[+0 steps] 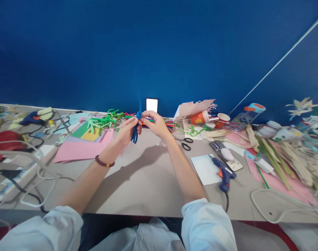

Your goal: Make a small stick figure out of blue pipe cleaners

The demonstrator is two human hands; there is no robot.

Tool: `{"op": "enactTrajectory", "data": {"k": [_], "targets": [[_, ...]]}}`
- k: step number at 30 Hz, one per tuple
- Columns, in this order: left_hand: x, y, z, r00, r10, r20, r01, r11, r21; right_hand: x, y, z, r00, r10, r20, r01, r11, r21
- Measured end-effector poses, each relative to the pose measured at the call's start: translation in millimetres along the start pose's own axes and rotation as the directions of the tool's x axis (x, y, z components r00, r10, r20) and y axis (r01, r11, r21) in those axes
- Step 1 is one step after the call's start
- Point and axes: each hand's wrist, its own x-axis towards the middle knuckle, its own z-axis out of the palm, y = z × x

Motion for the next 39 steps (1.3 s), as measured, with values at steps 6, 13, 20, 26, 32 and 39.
{"op": "enactTrajectory", "data": {"k": [6, 13, 20, 26, 32, 39], "targets": [[-2, 5, 7.3, 0.994, -0.105, -0.026, 0.100, 0.983, -0.151, -2, -6, 4, 1.000, 0.007, 0.015, -0.006, 0.996, -0.092], [-1, 11, 6.5, 0.981, -0.183, -0.061, 0.162, 0.953, -0.255, -8, -20, 11, 0.986, -0.159, 0.045, 0.162, 0.870, -0.465], [-5, 18, 8.7, 0.973, -0.231, 0.003, 0.217, 0.912, -0.349, -9, -24, 10, 0.985, -0.169, -0.044, 0.136, 0.900, -0.415], [-10, 20, 13.1, 0.967, -0.244, 0.076, 0.253, 0.860, -0.443, -3, -18, 11, 0.991, 0.085, -0.101, -0.080, 0.996, 0.048], [-12, 19, 13.1, 0.943, -0.253, 0.214, 0.332, 0.728, -0.600, -3, -23, 13, 0.932, 0.363, 0.007, -0.341, 0.867, 0.365], [-12, 13, 12.6, 0.937, -0.241, 0.253, 0.348, 0.711, -0.611, -4, -23, 11, 0.880, 0.457, 0.127, -0.464, 0.776, 0.427]]}}
